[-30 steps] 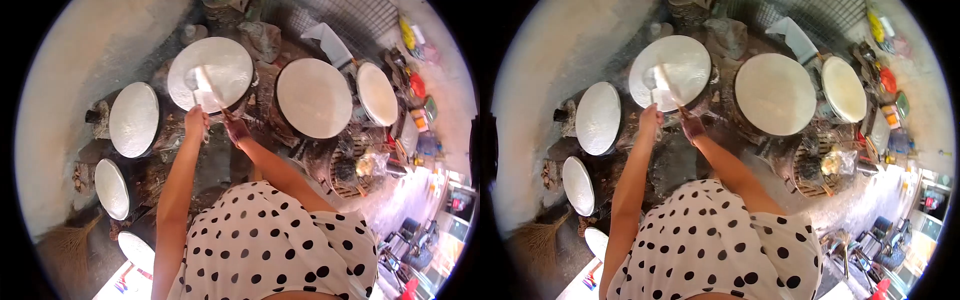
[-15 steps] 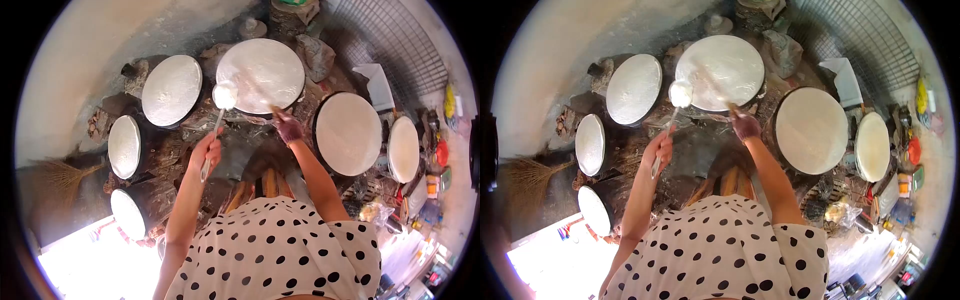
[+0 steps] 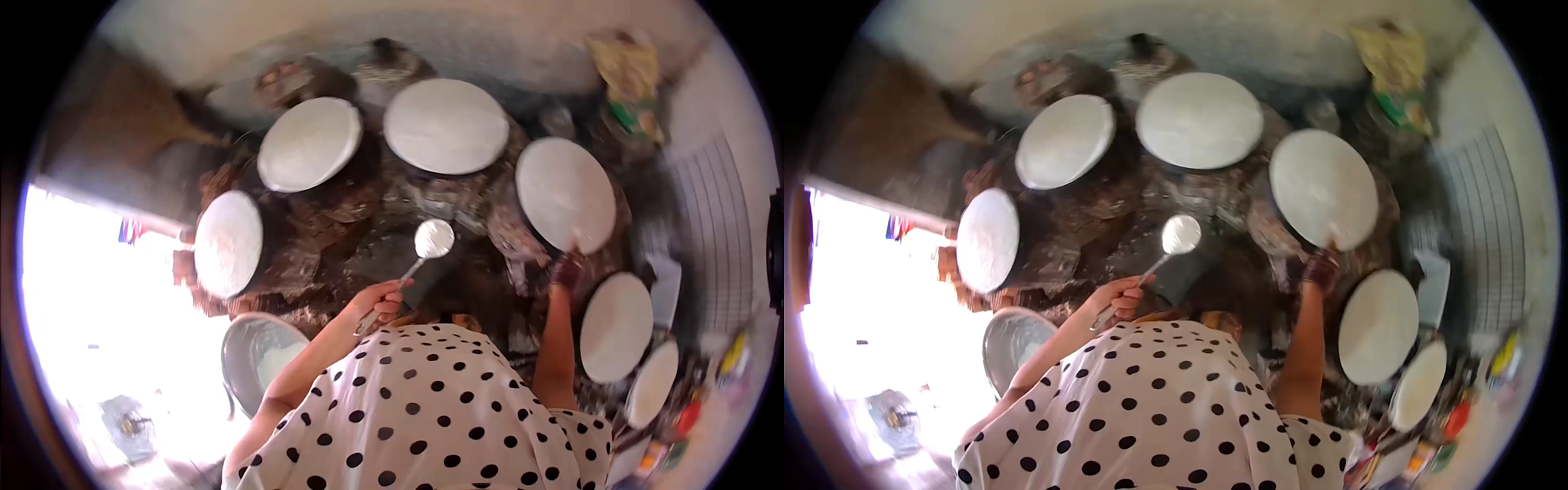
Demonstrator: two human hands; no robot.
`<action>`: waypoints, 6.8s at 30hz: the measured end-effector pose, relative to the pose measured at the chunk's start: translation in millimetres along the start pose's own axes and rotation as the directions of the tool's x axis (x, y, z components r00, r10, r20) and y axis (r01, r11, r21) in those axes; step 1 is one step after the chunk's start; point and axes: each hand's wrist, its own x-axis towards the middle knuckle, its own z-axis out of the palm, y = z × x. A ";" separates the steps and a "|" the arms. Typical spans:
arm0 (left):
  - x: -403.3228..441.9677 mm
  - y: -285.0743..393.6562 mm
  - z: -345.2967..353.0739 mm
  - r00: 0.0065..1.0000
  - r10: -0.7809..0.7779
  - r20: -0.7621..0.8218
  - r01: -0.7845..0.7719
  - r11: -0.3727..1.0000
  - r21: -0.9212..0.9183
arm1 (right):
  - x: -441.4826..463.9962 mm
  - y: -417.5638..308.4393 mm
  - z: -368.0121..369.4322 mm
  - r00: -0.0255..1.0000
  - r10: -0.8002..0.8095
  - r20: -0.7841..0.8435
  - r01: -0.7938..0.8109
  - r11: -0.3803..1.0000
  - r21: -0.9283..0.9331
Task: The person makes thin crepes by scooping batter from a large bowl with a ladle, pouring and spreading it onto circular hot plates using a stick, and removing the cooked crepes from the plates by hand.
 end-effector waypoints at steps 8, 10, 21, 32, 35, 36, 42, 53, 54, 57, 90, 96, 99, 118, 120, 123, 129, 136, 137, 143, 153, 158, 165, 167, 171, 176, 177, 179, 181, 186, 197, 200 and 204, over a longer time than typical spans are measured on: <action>-121.5 17.7 -87.0 0.968 0.244 -0.051 -0.249 0.936 -0.249 | 70.8 -55.8 85.3 0.956 0.292 0.041 -0.250 0.728 0.639; -151.4 11.7 -93.4 0.807 0.556 -0.198 -0.550 0.830 0.091 | 53.5 -135.5 73.3 0.997 -0.001 0.079 -0.046 0.804 0.593; -174.5 6.5 -114.9 0.408 0.812 -0.417 -0.804 0.536 0.258 | -76.4 -597.1 98.3 0.474 -0.797 0.374 0.661 0.603 0.447; -200.1 36.3 -135.8 0.515 0.601 -0.611 -0.849 0.454 -0.270 | -73.4 -724.9 109.8 0.322 -0.919 0.229 0.912 0.365 0.185; -217.2 47.3 -125.7 0.499 0.702 -0.508 -0.866 0.390 -0.313 | -0.8 -732.4 112.0 0.654 -0.751 0.092 0.739 0.660 0.130; -223.6 51.0 -112.9 0.513 0.708 -0.485 -0.858 0.414 -0.302 | 26.5 -723.8 59.5 0.707 -0.707 0.006 0.668 0.670 0.325; -204.9 112.6 -94.5 0.484 0.787 -0.383 -0.669 0.615 0.417 | 199.7 -560.7 -62.9 1.000 -0.017 0.011 0.000 0.543 0.840; -46.2 220.4 -122.0 0.968 0.241 0.069 -0.241 0.970 -0.015 | 148.2 -128.4 -220.5 0.593 0.805 0.020 -0.286 0.188 0.940; -27.7 222.9 -120.7 0.978 0.185 0.096 -0.187 0.982 0.022 | 125.5 -100.8 -228.2 0.578 0.815 -0.039 -0.196 0.185 0.963; 24.3 216.1 -113.9 0.981 0.026 0.194 -0.041 0.997 0.072 | 64.5 13.4 -222.7 0.463 0.886 -0.032 0.021 0.025 0.999; -41.3 17.7 28.2 0.894 0.448 0.006 -0.448 0.894 0.022 | 3.2 7.0 -73.6 0.545 0.816 0.193 -0.485 0.119 0.866; -148.5 16.4 -102.6 0.754 0.656 -0.043 -0.534 0.572 -0.622 | 34.6 -279.2 9.4 0.891 0.138 0.432 -0.454 0.272 0.849; -216.9 -2.1 -145.0 0.448 0.812 -0.373 -0.750 0.569 0.338 | 1.8 -404.2 75.9 0.904 -0.206 0.374 -0.150 0.667 0.730; -308.2 -31.7 -276.7 0.151 0.476 -0.867 -0.975 -0.074 -0.210 | -567.6 -957.5 64.3 -0.288 -0.935 0.207 0.821 -0.130 0.556; -312.2 -28.3 -271.0 0.138 0.402 -0.905 -0.984 -0.044 -0.170 | -592.3 -973.7 63.4 -0.309 -0.924 0.224 0.843 -0.157 0.514; -312.5 -24.9 -271.6 0.114 0.380 -0.918 -0.987 -0.066 -0.150 | -610.3 -996.5 57.5 -0.306 -0.922 0.238 0.847 -0.149 0.510; -320.2 -14.1 -270.8 0.101 0.415 -0.904 -0.987 -0.076 -0.145 | -588.4 -1027.9 52.5 -0.213 -0.951 0.223 0.881 -0.088 0.466; -346.6 -3.5 -271.2 0.124 0.603 -0.788 -0.914 -0.239 -0.327 | -445.6 -1061.8 47.9 0.205 -0.975 -0.085 0.671 0.077 0.737; -351.7 -1.8 -263.4 0.093 0.601 -0.794 -0.926 -0.241 -0.291 | -417.8 -1064.0 45.4 0.261 -0.955 -0.139 0.666 0.074 0.743; -350.8 14.9 -224.2 -0.002 0.707 -0.707 -0.916 0.283 0.285 | -218.2 -998.4 -24.1 0.618 -0.777 -0.115 0.505 0.281 0.816; -231.5 78.3 -233.3 0.630 0.712 -0.311 -0.732 0.678 0.069 | 98.3 -553.1 -125.5 0.987 -0.127 -0.102 0.160 0.638 0.753; -136.3 87.7 -154.3 0.877 0.480 -0.029 -0.477 0.876 0.065 | 130.9 -240.7 -191.3 0.938 0.310 -0.156 0.009 0.427 0.904; -57.4 136.3 -101.5 0.991 0.087 0.101 -0.100 0.986 0.132 | 4.9 -52.4 -251.4 0.511 0.766 -0.390 -0.213 0.552 0.806; -23.6 118.3 -79.1 0.968 -0.047 0.248 0.002 0.984 0.176 | -35.7 8.7 -254.5 0.389 0.874 -0.290 -0.220 0.394 0.892; -17.4 108.9 -16.0 0.980 -0.135 0.149 0.102 0.972 0.209 | -107.7 100.7 -173.9 0.109 0.956 -0.273 -0.344 0.294 0.892; 88.5 -29.2 119.9 0.985 -0.170 -0.038 0.169 0.879 0.446 | -110.1 306.0 -127.8 -0.331 0.944 -0.008 -0.482 -0.162 0.861; 92.3 -33.3 128.6 0.980 -0.194 -0.053 0.195 0.855 0.480 | -110.1 301.7 -131.1 -0.415 0.906 0.084 -0.489 -0.300 0.819; 101.1 -28.9 146.8 0.973 -0.212 -0.089 0.229 0.848 0.477 | -109.6 305.8 -108.1 -0.425 0.903 0.058 -0.517 -0.295 0.804; 102.8 -41.0 166.2 0.971 -0.181 -0.155 0.233 0.853 0.467 | -109.0 323.0 -81.8 -0.345 0.938 -0.021 -0.722 -0.251 0.645; 116.2 -62.1 177.1 0.968 -0.238 -0.081 0.243 0.805 0.542 | -111.5 322.6 -79.8 -0.213 0.976 0.045 -0.820 -0.204 0.534; -14.2 -44.4 91.1 0.977 0.010 0.213 -0.072 0.955 0.289 | -119.0 93.0 -52.5 0.721 0.688 0.085 -0.393 0.305 0.867; -83.3 -77.5 56.1 0.954 0.207 0.217 -0.217 0.976 0.022 | -113.9 -10.7 -79.0 0.847 0.224 0.483 -0.457 -0.158 0.875; -111.4 -55.0 17.1 0.955 0.248 0.163 -0.166 0.901 -0.400 | -114.5 -128.5 -84.5 0.725 -0.148 0.673 -0.619 0.288 0.731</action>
